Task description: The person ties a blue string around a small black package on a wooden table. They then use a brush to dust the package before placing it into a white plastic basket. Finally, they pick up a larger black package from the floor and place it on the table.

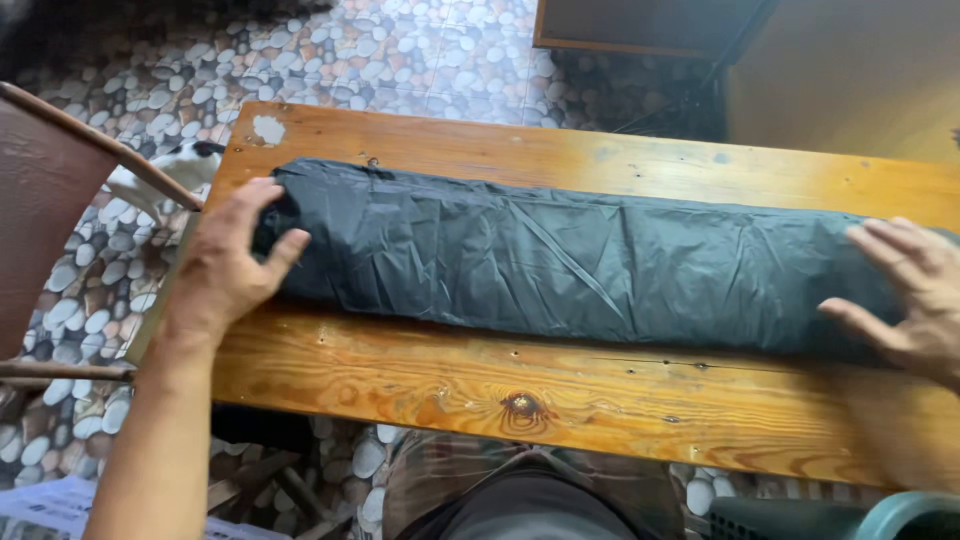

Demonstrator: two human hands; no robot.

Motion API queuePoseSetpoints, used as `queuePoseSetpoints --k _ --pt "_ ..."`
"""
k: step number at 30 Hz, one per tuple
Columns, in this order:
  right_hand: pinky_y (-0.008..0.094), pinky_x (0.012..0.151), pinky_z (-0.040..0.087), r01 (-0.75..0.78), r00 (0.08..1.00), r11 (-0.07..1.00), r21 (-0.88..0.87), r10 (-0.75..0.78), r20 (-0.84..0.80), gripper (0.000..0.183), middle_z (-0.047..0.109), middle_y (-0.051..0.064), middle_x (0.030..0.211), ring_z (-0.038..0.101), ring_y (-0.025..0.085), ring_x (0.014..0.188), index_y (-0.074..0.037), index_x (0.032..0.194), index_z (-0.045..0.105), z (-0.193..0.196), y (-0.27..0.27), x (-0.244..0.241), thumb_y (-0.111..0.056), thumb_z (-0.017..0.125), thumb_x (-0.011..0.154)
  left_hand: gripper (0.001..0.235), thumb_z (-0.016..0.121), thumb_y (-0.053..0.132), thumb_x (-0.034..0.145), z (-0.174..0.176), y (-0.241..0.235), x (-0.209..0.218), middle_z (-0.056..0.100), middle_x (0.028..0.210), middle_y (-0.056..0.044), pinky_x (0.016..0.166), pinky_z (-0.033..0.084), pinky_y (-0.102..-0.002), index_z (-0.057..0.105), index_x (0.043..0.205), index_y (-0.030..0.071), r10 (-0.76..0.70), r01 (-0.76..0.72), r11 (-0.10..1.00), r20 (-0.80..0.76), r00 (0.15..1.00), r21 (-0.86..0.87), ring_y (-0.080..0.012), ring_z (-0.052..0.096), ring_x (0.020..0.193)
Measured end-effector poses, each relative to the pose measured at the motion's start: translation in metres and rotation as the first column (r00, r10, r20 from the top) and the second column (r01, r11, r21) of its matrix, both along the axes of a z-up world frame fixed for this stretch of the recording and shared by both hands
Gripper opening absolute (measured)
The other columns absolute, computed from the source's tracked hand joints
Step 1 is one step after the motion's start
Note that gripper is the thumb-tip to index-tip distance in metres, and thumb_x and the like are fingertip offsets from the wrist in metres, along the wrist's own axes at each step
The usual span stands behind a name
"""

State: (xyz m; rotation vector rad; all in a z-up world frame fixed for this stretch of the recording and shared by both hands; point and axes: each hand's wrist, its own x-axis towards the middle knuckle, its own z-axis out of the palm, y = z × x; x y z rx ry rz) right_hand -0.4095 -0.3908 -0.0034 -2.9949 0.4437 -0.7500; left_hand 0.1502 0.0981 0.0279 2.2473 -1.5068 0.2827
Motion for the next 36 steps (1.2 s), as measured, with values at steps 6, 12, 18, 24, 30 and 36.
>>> queuePoseSetpoints --k 6,12,18,24,30,36 --pt "0.052 0.121 0.046 0.098 0.959 0.975 -0.201 -0.146 -0.241 0.088 0.060 0.013 0.160 0.055 0.039 0.152 -0.021 0.153 0.061 -0.041 -0.024 0.015 -0.061 0.065 0.075 0.075 0.044 0.057 0.100 -0.050 -0.036 0.013 0.024 0.169 -0.015 0.126 0.009 -0.049 0.035 0.159 0.011 0.124 -0.078 0.959 -0.156 0.980 0.273 -0.0290 0.017 0.157" --pt "0.050 0.131 0.043 0.056 0.998 0.995 -0.079 -0.055 0.023 0.057 0.066 0.031 0.149 0.060 0.046 0.142 0.010 0.146 0.070 -0.054 -0.073 0.022 -0.021 0.075 0.099 0.055 0.046 0.027 0.105 -0.028 -0.071 0.035 0.039 0.160 -0.021 0.122 0.019 -0.061 0.043 0.152 0.000 0.159 -0.136 0.981 -0.164 0.974 0.141 -0.0356 0.033 0.150" --pt "0.048 0.121 0.030 0.262 0.894 0.964 -0.035 -0.256 -0.368 0.080 0.057 0.019 0.154 0.047 0.032 0.147 -0.020 0.159 0.052 -0.031 -0.082 0.065 -0.060 0.052 0.090 0.062 0.060 0.041 0.100 -0.032 -0.121 0.017 0.042 0.160 -0.020 0.125 0.010 -0.059 0.053 0.146 0.000 -0.211 0.206 0.975 0.056 0.976 0.083 -0.0336 0.028 0.153" --pt "0.049 0.115 0.038 0.339 0.858 0.940 -0.038 -0.325 -0.398 0.087 0.066 0.020 0.134 0.058 0.040 0.128 -0.026 0.154 0.060 -0.004 -0.078 0.077 -0.070 0.062 0.078 0.070 0.066 0.057 0.093 -0.043 -0.145 0.016 0.062 0.127 -0.018 0.105 0.036 -0.054 0.060 0.143 0.008 -0.191 0.180 0.962 0.036 0.981 0.207 -0.0388 0.056 0.119" --pt "0.040 0.107 0.052 0.179 0.951 0.956 -0.234 -0.229 -0.207 0.052 0.071 0.009 0.111 0.069 0.028 0.108 -0.016 0.119 0.077 -0.007 -0.098 0.059 -0.050 0.081 0.080 0.036 0.080 0.038 0.086 -0.037 -0.157 0.014 0.061 0.112 -0.008 0.101 0.038 -0.047 0.061 0.105 0.014 -0.224 0.240 0.962 -0.120 0.967 0.134 -0.0317 0.058 0.108" --pt "0.041 0.110 0.050 0.214 0.961 0.966 -0.148 -0.235 -0.146 0.034 0.075 0.014 0.118 0.069 0.031 0.116 -0.006 0.121 0.077 0.014 -0.083 0.035 -0.030 0.079 0.097 0.057 0.069 0.032 0.092 -0.011 -0.160 -0.009 0.059 0.142 -0.015 0.114 0.034 -0.050 0.052 0.140 0.005 -0.293 0.321 0.941 -0.221 0.930 0.106 -0.0331 0.053 0.133"
